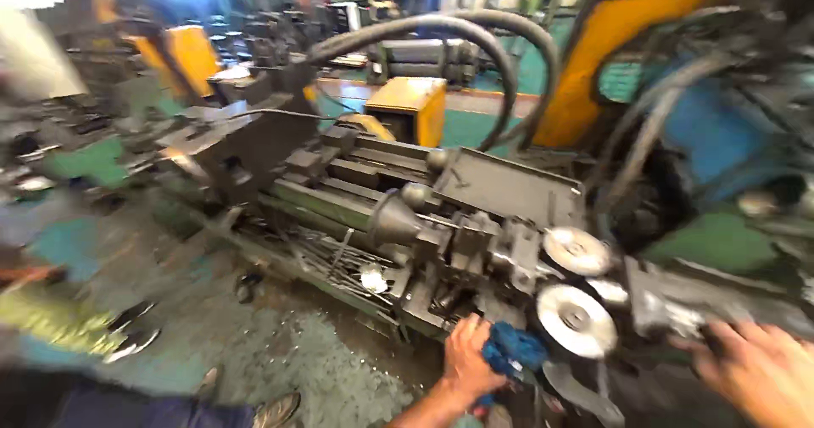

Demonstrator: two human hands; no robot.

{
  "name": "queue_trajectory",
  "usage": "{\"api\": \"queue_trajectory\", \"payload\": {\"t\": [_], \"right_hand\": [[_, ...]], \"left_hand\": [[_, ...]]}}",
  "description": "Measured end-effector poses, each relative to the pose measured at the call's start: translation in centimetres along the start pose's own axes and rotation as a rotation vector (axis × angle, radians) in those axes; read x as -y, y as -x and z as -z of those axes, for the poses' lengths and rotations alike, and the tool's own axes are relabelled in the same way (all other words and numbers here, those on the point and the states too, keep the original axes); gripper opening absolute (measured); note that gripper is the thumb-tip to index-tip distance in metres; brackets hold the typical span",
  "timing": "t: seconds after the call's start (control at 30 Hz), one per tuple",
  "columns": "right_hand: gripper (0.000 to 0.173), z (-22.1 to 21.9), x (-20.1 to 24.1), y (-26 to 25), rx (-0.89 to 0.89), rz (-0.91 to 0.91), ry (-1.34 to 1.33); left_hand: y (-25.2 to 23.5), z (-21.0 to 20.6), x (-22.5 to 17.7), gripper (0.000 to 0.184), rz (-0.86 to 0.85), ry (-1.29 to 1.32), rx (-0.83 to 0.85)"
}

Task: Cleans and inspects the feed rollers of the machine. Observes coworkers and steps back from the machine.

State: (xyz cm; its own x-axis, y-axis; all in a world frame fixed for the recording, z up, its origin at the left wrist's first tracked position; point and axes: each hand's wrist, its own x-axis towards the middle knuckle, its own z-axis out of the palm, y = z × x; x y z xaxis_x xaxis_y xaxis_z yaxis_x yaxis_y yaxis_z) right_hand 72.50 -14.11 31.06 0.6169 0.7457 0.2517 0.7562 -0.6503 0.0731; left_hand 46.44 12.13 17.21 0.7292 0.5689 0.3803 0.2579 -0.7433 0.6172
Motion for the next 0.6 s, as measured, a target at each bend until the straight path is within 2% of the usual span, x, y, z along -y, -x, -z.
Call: {"api": "queue_trajectory", "payload": {"t": [0.07, 0.13, 0.23, 0.33, 0.5, 0.6], "right_hand": [[0.037, -0.3, 0.4, 0.7, -0.092, -0.097, 0.068], [0.036, 0.0, 1.6, 0.5, -0.082, -0.223, 0.103], [0.04, -0.3, 2.6, 0.7, -0.101, -0.361, 0.084], [0.041, -0.2, 4.6, 0.6, -0.085, -0.516, 0.036], [0.044, 0.8, 5.2, 0.4, -0.08, -0.558, 0.028], [0.047, 0.4, 5.4, 0.9, -0.079, -0.509, 0.058]], "left_hand": [[0.1, -0.5, 0.5, 0.075, -0.042, -0.01, -0.04], [-0.2, -1.1, 0.8, 0.072, -0.093, -0.004, -0.073], [-0.7, -1.3, 0.3, 0.06, -0.122, 0.027, -0.041], [-0.4, -1.1, 0.4, 0.055, -0.132, 0.02, -0.035], [-0.6, -0.7, 0.1, 0.058, -0.161, -0.013, -0.07], [-0.3, -0.3, 0.3, 0.058, -0.162, -0.024, -0.07]]}}
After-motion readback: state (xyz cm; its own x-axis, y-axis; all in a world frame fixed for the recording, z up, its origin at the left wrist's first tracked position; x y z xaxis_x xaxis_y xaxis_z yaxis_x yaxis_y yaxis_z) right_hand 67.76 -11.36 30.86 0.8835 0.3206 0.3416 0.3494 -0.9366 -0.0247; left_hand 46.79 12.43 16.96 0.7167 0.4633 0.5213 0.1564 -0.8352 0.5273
